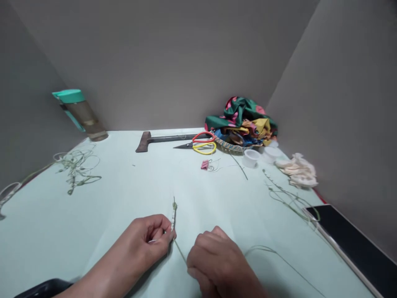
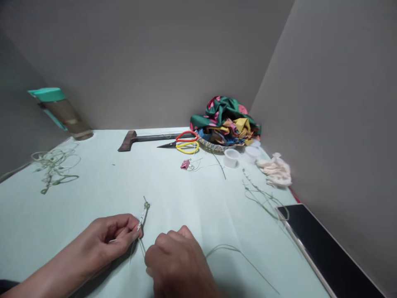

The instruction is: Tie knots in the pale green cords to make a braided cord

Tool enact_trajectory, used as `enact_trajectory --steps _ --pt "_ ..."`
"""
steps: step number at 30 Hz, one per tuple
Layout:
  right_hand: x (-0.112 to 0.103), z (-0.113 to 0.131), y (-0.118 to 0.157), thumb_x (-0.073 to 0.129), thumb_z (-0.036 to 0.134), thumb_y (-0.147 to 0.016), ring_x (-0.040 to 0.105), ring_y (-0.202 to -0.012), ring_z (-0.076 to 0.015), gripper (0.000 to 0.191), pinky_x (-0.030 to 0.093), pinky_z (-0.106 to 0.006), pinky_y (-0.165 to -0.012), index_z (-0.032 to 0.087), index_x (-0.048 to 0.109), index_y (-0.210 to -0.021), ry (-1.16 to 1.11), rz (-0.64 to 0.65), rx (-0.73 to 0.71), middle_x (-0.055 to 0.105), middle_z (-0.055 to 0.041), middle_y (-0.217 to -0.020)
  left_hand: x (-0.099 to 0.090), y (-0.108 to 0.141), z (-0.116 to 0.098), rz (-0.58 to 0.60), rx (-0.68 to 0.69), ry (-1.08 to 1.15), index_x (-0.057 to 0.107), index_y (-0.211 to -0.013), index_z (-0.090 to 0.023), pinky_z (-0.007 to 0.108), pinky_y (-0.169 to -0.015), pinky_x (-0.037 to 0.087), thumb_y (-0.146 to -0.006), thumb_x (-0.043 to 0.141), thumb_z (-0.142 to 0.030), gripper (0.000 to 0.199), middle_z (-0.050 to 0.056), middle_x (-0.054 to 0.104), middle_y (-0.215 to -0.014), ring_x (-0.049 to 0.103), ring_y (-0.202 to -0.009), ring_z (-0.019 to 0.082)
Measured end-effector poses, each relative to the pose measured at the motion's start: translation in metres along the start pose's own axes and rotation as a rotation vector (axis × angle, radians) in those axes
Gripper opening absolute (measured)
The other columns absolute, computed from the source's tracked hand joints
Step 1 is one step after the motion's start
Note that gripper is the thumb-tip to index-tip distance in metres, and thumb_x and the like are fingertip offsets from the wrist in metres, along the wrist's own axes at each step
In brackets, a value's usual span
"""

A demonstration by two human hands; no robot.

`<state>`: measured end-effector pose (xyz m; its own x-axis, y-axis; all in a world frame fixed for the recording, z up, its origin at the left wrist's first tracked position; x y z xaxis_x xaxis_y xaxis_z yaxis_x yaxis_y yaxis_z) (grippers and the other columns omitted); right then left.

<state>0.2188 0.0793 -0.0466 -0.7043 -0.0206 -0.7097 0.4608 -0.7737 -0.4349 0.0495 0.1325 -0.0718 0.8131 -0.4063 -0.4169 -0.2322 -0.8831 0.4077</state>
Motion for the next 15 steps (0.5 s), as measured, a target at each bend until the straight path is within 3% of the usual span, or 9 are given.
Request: enact_trajectory --steps 6,11,15 --pt "0.004 0.008 -0.013 0.061 0.010 -0.078 0.049 -0.066 -0.0129 0.029 0.040 -0.030 -0.075 0.025 0.036 -0.075 0.001 0.148 -0.022 0.052 0.0056 -0.073 -0.002 -0.001 -0.009 -0.048 0.086 -0.034 0.052 -0.070 -0.025 0.031 -0.059 0.021 -0.076 0.062 -0.066 0.043 -0.008 0.027 -0.064 0.021 -0.065 0.015" --pt "-0.007 0.015 -0.016 0.054 0.006 -0.090 0.056 -0.077 -0.0142 0.027 0.046 -0.033 -0.095 0.025 0.039 -0.080 0.002 0.202 0.057 0.057 0.0043 -0.081 -0.005 -0.002 -0.018 -0.062 0.170 -0.033 0.053 -0.070 -0.024 0.030 -0.062 0.023 -0.077 0.068 -0.062 0.041 -0.007 0.031 -0.066 0.026 -0.066 0.016" --pt "-0.009 0.015 -0.018 0.057 0.012 -0.096 0.057 -0.079 -0.0157 0.026 0.045 -0.034 -0.090 0.026 0.042 -0.080 0.010 0.245 0.079 0.059 0.0031 -0.083 -0.004 -0.013 -0.009 -0.007 0.184 0.004 0.057 -0.071 -0.024 0.030 -0.060 0.026 -0.075 0.070 -0.069 0.048 -0.006 0.037 -0.063 0.029 -0.063 0.016"
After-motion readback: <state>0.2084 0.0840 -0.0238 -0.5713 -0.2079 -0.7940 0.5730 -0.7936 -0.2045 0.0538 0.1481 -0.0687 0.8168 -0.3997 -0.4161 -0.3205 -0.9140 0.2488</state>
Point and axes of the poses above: each hand's wrist, its own y-axis away from the middle knuckle, its own x-axis out of the palm, z = x × y, the point moved 8 cm from there along -y, towards the middle knuckle
